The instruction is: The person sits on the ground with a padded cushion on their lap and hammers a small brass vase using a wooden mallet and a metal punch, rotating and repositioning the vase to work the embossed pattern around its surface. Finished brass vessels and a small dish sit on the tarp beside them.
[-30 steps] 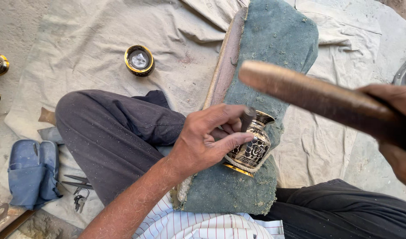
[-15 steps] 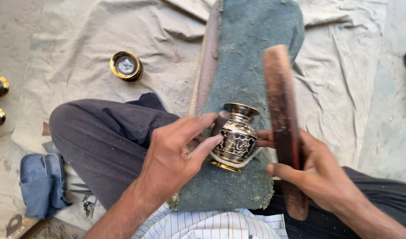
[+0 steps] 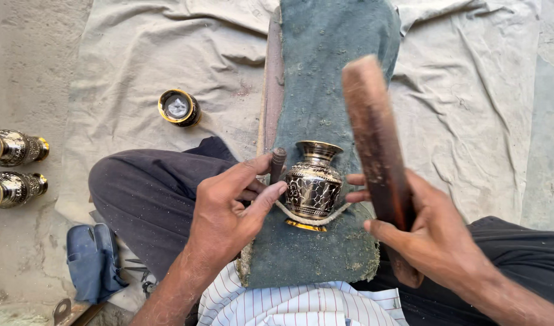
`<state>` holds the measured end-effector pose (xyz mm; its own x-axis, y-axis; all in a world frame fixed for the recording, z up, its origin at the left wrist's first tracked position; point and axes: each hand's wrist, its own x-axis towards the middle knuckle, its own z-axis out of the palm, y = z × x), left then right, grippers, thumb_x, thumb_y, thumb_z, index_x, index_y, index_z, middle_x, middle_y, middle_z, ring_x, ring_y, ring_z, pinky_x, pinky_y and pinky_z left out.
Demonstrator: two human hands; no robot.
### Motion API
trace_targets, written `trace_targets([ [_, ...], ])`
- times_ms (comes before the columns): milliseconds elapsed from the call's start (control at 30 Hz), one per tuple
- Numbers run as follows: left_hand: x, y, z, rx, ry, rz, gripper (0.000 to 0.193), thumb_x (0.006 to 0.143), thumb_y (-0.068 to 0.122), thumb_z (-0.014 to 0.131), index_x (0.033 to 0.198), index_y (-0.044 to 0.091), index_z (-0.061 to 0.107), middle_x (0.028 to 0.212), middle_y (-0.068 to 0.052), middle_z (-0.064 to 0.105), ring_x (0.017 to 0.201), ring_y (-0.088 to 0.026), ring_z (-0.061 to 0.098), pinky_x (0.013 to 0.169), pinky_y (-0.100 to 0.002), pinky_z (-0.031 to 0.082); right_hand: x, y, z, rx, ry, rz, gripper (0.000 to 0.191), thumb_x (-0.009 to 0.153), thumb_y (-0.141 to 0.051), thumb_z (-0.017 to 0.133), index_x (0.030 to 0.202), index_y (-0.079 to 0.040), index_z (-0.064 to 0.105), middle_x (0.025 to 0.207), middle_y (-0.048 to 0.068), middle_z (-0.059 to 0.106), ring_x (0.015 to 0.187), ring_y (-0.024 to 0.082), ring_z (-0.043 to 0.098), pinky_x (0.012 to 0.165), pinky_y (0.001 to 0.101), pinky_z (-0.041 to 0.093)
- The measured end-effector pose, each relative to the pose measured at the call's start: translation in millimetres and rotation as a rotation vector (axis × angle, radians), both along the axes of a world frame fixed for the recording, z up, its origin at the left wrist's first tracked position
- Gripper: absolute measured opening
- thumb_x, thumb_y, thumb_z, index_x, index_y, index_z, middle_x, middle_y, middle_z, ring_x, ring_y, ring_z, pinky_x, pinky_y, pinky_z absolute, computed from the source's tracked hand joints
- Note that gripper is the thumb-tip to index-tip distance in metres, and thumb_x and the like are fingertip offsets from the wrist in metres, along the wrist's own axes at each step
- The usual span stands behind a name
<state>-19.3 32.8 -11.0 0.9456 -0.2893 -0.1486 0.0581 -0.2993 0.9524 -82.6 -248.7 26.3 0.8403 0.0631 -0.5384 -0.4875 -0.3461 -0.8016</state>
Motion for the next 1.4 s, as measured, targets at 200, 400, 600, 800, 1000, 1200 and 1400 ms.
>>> trace_targets([
  [200,2,-7,9,0.025,-0.059,-0.097,0.041,0.087,0.01,0.078,0.126,0.001,0.068,0.105,-0.012,0.077,0.081,-0.01,0.076,0.058,-0.022,0.065,2,9,-14,-0.044,0.236,-0.02,0.072,0.077,0.003,0.074,0.145,-0.006,0.053,0.122,0.015,0.074,0.111,0.028,0.072,0.09,0.042,0.06],
  [400,15,-4,-4,0.097,0.248,-0.09,0.049,0.084,0.013,0.083,0.131,0.007,0.071,0.081,-0.014,0.076,0.066,-0.011,0.064,0.056,-0.026,0.054,0,0,-9,0.133,-0.052,0.01,0.072,0.079,0.0,0.072,0.146,0.001,0.047,0.139,0.012,0.069,0.127,0.024,0.069,0.095,0.0413,0.06],
  [600,21,-8,-8,-0.277,0.04,-0.071,0.043,0.089,0.015,0.08,0.129,0.003,0.068,0.103,-0.003,0.073,0.087,-0.003,0.072,0.07,-0.019,0.067,13,-1,0,-0.148,0.27,-0.212,0.051,0.083,0.001,0.077,0.129,0.003,0.054,0.105,0.023,0.072,0.098,0.033,0.073,0.088,0.0533,0.061],
  [800,35,-22,-6,-0.321,0.013,-0.145,0.045,0.087,0.015,0.084,0.128,0.005,0.071,0.094,-0.003,0.075,0.084,-0.005,0.069,0.071,-0.021,0.062,14,-13,46,-0.22,-0.12,-0.274,0.06,0.079,-0.001,0.076,0.132,-0.006,0.051,0.102,0.01,0.07,0.095,0.023,0.072,0.086,0.0486,0.063],
  [1000,51,-28,-5,-0.309,-0.105,-0.315,0.051,0.089,0.016,0.083,0.136,0.012,0.066,0.088,-0.002,0.072,0.079,-0.008,0.067,0.072,-0.023,0.061,-11,-82,35,-0.174,-0.01,-0.169,0.064,0.084,0.005,0.077,0.14,-0.01,0.051,0.1,0.016,0.066,0.094,0.028,0.075,0.084,0.0506,0.066],
  [1200,60,-32,-13,-0.265,-0.18,-0.406,0.051,0.089,0.026,0.082,0.135,0.015,0.064,0.089,-0.001,0.074,0.08,-0.008,0.073,0.074,-0.025,0.066,-34,-194,-5,-0.345,0.045,-0.329,0.056,0.086,0.007,0.068,0.138,-0.009,0.054,0.104,0.014,0.068,0.095,0.022,0.076,0.085,0.0412,0.064],
  [1400,58,-34,-18,-0.343,-0.247,-0.44,0.057,0.09,0.025,0.08,0.143,0.016,0.061,0.104,-0.001,0.078,0.083,-0.011,0.075,0.077,-0.028,0.065,-41,-287,-24,-0.551,0.08,-0.254,0.05,0.089,0.009,0.059,0.136,-0.007,0.058,0.108,0.011,0.069,0.095,0.016,0.076,0.087,0.0318,0.063],
])
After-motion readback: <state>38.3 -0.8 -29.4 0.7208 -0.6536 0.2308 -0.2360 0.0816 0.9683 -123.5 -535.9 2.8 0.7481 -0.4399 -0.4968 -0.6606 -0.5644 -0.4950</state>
